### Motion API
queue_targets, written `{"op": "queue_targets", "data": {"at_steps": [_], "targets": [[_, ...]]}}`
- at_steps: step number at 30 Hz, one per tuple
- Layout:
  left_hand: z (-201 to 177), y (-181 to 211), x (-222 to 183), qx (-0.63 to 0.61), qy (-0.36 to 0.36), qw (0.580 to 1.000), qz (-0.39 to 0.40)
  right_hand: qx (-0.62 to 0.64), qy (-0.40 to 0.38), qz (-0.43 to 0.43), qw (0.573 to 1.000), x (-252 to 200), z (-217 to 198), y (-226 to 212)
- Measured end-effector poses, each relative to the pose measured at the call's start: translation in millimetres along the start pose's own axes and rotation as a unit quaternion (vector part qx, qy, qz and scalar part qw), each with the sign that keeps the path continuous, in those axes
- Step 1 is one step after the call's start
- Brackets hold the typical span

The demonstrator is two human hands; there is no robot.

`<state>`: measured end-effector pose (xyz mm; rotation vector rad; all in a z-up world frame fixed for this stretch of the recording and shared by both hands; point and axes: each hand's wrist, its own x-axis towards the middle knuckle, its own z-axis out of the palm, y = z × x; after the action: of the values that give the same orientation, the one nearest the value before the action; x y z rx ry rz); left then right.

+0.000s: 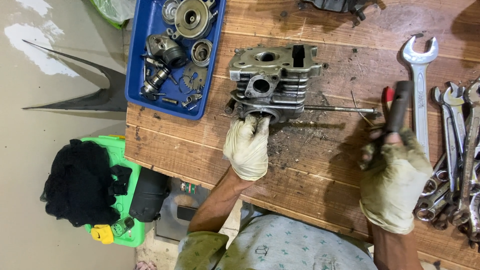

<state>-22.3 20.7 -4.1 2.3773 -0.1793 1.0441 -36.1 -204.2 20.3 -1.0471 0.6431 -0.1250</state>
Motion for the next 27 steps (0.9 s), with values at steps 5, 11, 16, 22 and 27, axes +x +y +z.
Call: {"op": "queue_targets", "data": {"at_steps": [5, 11, 16, 22, 27], "targets": [[1.0, -2.6, -2.5, -0.011, 0.007, 1.0, 0.0, 0.016, -0.017, 0.004, 1.0, -0.5, 0.0, 1.3], [1.8, -4.5, -4.6, -0.013, 0.003, 1.0, -0.012, 0.043, -0.063, 0.017, 0.997, -2.9, -0.8, -1.9], [1.0, -3.3, -0.1, -0.011, 0.015, 1.0, 0.02, 0.036, -0.036, 0.011, 0.999, 2.4, -6.7, 12.6], [-1.2, -2.0, 3.6, -0.013, 0.008, 0.999, 0.051, 0.031, -0.025, 0.013, 0.999, -2.6, -5.2, 12.4], [3.8, -2.5, -1.9, -0.006, 0.028, 0.999, 0.021, 0.044, -0.031, -0.008, 0.999, -4.0, -5.4, 10.7]]}}
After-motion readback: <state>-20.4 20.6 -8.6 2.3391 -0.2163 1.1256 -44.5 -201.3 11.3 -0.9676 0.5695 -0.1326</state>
